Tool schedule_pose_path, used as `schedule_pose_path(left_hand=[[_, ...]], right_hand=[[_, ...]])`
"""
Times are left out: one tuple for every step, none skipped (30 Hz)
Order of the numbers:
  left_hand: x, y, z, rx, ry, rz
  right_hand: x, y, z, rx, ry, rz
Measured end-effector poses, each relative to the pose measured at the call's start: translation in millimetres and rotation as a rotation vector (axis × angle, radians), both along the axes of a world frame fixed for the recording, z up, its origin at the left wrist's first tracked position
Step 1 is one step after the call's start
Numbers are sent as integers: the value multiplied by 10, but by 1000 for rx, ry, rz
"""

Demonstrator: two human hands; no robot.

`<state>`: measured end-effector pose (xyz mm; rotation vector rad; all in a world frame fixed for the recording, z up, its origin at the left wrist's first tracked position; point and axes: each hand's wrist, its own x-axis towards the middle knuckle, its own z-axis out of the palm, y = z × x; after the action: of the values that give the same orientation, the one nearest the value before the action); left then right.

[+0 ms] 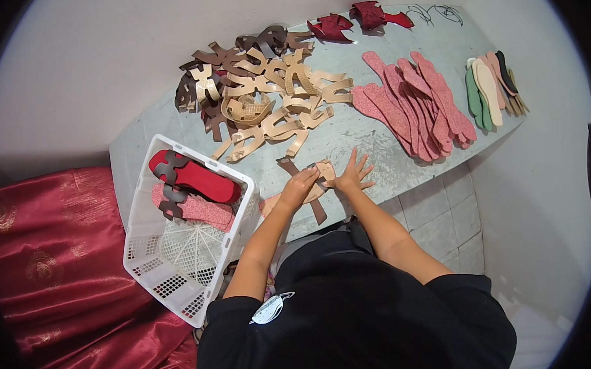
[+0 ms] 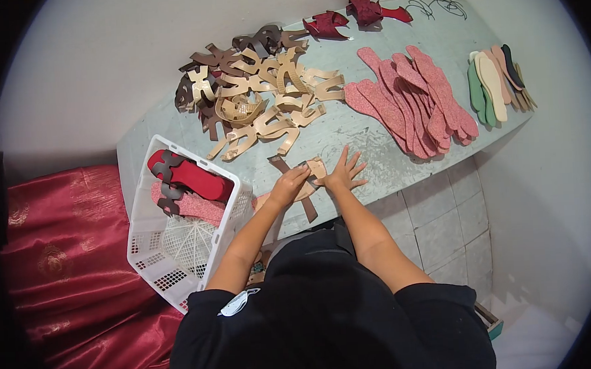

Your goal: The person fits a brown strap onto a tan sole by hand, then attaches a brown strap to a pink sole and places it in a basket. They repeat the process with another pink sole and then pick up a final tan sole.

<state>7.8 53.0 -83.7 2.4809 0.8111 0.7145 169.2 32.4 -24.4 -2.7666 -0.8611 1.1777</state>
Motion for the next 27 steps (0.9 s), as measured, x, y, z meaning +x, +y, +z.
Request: schedule_pose_path(left_hand=[[-4,-16,3,-2,27,6],[-6,-23,14,-4,55,12],[-11,-18,25,-4,55,11],[-21,-12,36,6,58,-11],[-32,-9,42,17,60,-31],[-40,-15,49,18,60,-29],[-47,-31,57,-20,69,-38],[-51,-48,63,-57,78,-47],[-52,-65,67,-56,76,-43],[-53,-82,72,-67,85,-42],[-54,-99,74,-78,95,-43],[-53,-116,75,-76,95,-41],[-49,-132,77,-65,117,-20],[-41,-150,90,-55,139,2],[-31,-164,104,-52,138,6],[-20,-190,118,-70,142,39],[-11,-219,109,-87,146,71],[5,-233,109,-77,140,77],[17,-257,117,-102,137,99],[27,-276,136,-128,135,122],[39,-292,147,-120,132,131],[49,-313,154,-59,198,144],[52,-335,144,1,267,157],[63,-337,133,13,282,161],[69,-356,121,18,284,168],[76,-378,126,21,299,196],[91,-395,127,22,314,223]], right_hand=[[1,2,-9,0,1,-1],[3,6,-21,1,5,0],[4,8,-29,2,9,1],[7,10,-34,1,9,1],[8,16,-24,-2,12,3],[9,26,-10,-3,14,6],[12,28,12,-1,13,10],[13,27,52,-3,19,18],[13,23,73,-4,27,27],[14,18,67,-3,26,30],[20,10,50,14,12,65],[26,3,33,31,-1,99],[34,2,24,33,-1,101],[46,5,17,47,-17,174],[58,14,9,62,-34,248],[67,24,-2,64,-35,253],[78,39,-10,93,-62,375],[102,78,-9,129,-94,497],[130,114,-11,141,-103,503],[152,134,-20,206,-117,695],[171,141,-36,267,-128,887],[189,146,-58,272,-134,931],[206,157,-96,279,-134,938],[224,178,-133,301,-157,1054],[244,200,-171,323,-181,1170],[254,214,-170,329,-181,1175],[265,222,-173,310,-174,1199]])
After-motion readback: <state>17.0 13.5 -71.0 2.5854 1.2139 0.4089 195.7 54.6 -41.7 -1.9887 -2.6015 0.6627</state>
